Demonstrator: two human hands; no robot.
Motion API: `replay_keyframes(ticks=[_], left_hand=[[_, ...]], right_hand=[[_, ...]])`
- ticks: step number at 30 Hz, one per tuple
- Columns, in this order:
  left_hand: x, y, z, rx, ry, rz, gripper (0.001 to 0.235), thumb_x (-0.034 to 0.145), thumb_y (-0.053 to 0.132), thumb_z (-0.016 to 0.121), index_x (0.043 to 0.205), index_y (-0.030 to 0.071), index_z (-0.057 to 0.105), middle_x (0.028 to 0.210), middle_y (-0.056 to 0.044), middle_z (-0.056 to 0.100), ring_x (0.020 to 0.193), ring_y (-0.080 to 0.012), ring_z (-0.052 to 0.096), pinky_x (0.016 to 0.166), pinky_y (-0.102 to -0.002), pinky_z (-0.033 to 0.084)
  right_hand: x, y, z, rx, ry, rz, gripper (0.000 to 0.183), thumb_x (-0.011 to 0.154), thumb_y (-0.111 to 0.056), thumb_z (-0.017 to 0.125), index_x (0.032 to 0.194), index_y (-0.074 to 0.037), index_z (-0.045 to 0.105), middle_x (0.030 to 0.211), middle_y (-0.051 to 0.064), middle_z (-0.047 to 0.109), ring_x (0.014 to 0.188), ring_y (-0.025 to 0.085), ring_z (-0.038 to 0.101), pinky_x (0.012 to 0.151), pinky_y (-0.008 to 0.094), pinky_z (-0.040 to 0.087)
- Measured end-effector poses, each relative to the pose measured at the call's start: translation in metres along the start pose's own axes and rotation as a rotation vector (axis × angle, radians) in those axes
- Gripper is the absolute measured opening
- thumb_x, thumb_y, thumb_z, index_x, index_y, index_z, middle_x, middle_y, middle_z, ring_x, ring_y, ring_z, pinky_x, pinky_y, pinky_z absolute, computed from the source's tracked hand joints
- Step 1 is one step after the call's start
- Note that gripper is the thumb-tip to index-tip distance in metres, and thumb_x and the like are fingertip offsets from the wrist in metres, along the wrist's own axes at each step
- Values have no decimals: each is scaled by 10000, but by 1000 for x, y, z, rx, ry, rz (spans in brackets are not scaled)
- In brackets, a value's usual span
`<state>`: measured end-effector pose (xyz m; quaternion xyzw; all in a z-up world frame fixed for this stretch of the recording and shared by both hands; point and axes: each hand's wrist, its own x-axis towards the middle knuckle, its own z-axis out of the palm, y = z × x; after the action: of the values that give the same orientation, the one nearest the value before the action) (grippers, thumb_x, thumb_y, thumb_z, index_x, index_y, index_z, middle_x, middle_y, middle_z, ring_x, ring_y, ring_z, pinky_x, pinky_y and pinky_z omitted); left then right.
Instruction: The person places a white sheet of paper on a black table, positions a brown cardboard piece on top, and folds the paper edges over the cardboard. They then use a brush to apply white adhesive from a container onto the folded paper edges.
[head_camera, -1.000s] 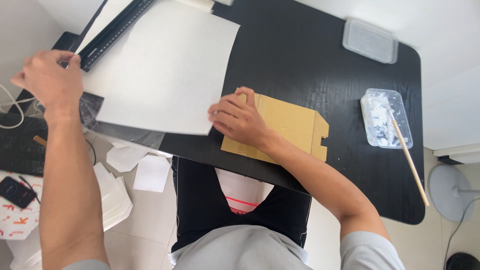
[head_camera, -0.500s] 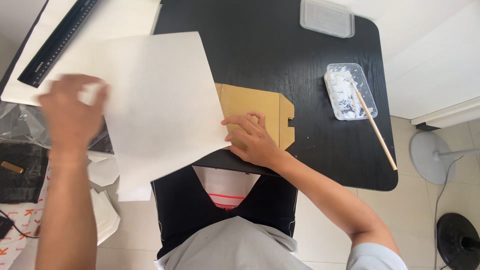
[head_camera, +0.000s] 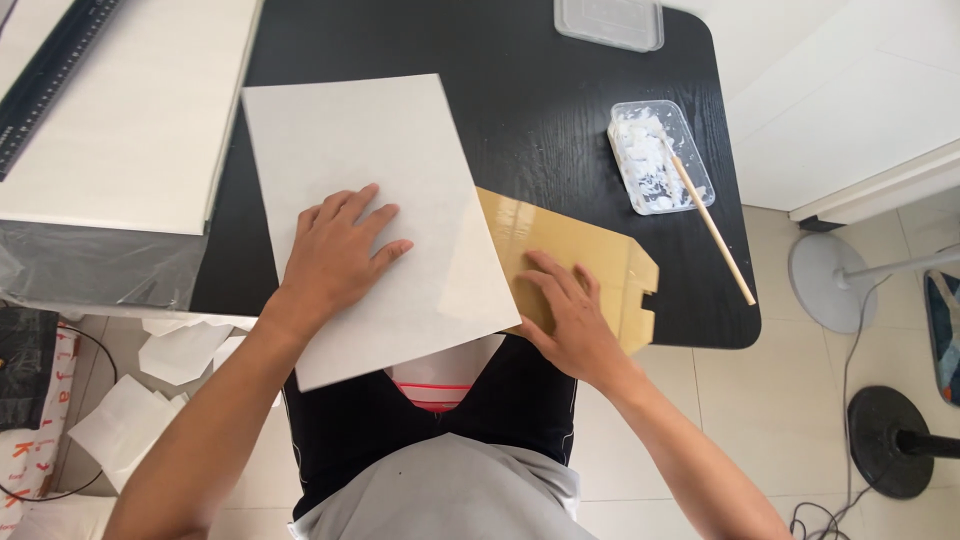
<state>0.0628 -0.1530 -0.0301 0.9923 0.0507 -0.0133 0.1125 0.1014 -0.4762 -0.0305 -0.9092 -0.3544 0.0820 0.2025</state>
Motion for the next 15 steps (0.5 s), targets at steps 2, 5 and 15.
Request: replay_keyframes(ticks=[2,5,15], left_hand=[[11,2,3,-1,-18,43,558,1053,612,368,1440,276,589,1567,-61,493,1470,-261,413,1174,-543,323],[24,3,4,-30,-65,107,551,1058,590,369,1460,266,561,1596,-60,459,1500,-262,379,1211,-554,265],[42,8,3,-2,-77,167,396,1089,383,398,1455,343,544,1628,-31,421,1546,-270,297,1218,-638,158]], right_hand=[[-14,1,-12,10,-7,46,595,964,-481,645,1428,-154,470,1614,117,384,1517,259,339,1210,583,150],[-34,8,-25,-61,-50,72,758,920,-595,650,1496,-147,442,1662,131,316,1552,298,241,1225,594,94],[-54,30,-9,-313,-78,47,806,910,-561,648,1603,-296,333,1702,18,236,1567,230,162,1247,515,102]])
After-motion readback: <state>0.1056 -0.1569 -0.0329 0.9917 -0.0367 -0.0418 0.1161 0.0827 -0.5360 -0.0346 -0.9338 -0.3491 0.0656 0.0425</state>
